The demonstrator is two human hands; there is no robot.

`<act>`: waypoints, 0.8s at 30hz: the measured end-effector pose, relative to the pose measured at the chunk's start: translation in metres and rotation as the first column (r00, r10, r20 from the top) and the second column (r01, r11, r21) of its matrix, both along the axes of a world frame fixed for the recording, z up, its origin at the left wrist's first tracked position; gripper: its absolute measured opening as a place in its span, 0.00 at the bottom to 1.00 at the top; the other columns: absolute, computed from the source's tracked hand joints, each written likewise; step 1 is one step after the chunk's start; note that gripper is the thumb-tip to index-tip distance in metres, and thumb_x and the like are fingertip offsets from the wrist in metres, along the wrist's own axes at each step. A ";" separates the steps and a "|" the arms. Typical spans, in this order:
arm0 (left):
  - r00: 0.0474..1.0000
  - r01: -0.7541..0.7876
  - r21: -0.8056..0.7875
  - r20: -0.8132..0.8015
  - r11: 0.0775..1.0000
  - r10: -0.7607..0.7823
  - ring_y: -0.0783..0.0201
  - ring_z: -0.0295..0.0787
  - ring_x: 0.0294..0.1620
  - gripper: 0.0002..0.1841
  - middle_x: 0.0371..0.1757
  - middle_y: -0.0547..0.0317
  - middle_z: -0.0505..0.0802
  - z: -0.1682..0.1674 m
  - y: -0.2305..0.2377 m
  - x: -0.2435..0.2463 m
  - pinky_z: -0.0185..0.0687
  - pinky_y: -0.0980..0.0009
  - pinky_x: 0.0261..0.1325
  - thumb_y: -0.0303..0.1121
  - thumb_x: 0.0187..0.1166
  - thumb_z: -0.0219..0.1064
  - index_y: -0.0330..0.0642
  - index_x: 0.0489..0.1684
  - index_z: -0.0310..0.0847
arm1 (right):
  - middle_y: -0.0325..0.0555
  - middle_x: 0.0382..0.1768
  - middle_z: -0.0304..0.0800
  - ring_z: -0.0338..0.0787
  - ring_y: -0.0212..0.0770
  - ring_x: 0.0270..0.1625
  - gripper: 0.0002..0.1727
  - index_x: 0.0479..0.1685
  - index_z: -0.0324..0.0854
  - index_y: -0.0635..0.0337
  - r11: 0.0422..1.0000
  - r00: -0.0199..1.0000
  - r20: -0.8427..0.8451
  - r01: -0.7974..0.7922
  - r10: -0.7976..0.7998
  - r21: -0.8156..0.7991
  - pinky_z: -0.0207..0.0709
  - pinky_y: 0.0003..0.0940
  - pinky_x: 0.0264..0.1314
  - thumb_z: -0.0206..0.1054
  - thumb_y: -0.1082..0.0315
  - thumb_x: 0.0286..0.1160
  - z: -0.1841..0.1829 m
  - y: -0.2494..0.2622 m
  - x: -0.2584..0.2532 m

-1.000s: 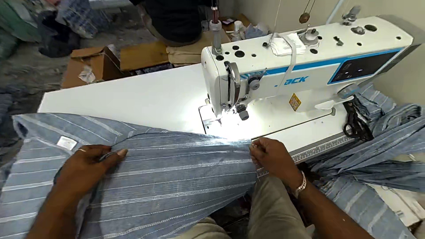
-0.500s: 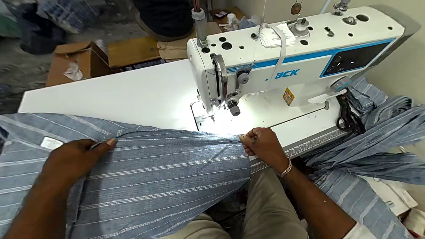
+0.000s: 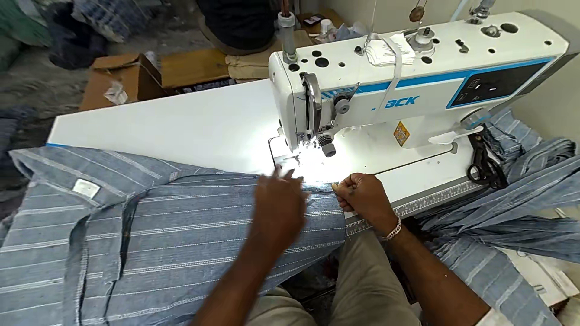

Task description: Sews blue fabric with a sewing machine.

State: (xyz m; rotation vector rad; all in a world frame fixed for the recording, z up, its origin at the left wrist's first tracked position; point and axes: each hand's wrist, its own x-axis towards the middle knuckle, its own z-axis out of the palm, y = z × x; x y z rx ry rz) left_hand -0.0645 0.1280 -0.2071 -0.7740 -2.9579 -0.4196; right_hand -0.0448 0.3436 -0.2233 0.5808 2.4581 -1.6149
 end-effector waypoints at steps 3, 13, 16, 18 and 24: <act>0.996 0.088 -0.055 0.034 0.995 -0.086 0.41 0.60 0.91 0.26 0.86 0.56 0.78 -0.030 0.046 0.014 0.42 0.28 0.89 0.51 0.92 0.49 0.51 0.83 0.75 | 0.43 0.23 0.93 0.94 0.37 0.22 0.12 0.39 0.82 0.61 1.000 1.000 -0.004 0.020 -0.020 -0.013 0.92 0.34 0.29 0.75 0.60 0.79 0.001 0.001 0.000; 0.986 0.137 -0.064 -0.091 0.988 -0.143 0.36 0.59 0.91 0.31 0.89 0.57 0.74 -0.054 0.041 0.014 0.38 0.20 0.85 0.63 0.90 0.39 0.69 0.88 0.70 | 0.43 0.37 0.95 0.95 0.38 0.32 0.21 0.68 0.78 0.57 0.961 0.974 0.014 -0.226 0.226 0.158 0.93 0.39 0.39 0.71 0.58 0.83 0.026 0.067 0.021; 0.966 0.188 0.032 -0.187 0.982 -0.179 0.30 0.68 0.85 0.33 0.83 0.50 0.81 -0.062 0.049 0.012 0.43 0.17 0.81 0.65 0.86 0.40 0.66 0.81 0.79 | 0.44 0.41 0.94 0.93 0.38 0.40 0.15 0.57 0.88 0.58 0.874 0.972 -0.014 -0.203 0.233 0.442 0.88 0.42 0.48 0.70 0.58 0.83 0.063 0.170 0.033; 0.964 0.202 0.040 -0.185 0.979 -0.191 0.27 0.66 0.86 0.36 0.84 0.46 0.79 -0.063 0.048 0.009 0.40 0.14 0.79 0.67 0.85 0.38 0.65 0.80 0.80 | 0.50 0.47 0.95 0.94 0.46 0.48 0.14 0.57 0.88 0.60 0.771 0.984 -0.075 -0.080 0.163 0.632 0.86 0.53 0.58 0.68 0.61 0.84 0.086 0.244 0.032; 0.962 0.196 0.022 -0.201 0.980 -0.187 0.26 0.64 0.87 0.37 0.85 0.46 0.78 -0.065 0.046 0.009 0.39 0.14 0.78 0.69 0.85 0.37 0.66 0.81 0.79 | 0.58 0.49 0.95 0.94 0.60 0.54 0.17 0.63 0.86 0.63 0.551 0.998 -0.067 0.056 0.001 0.833 0.82 0.66 0.63 0.69 0.66 0.79 0.073 0.405 0.007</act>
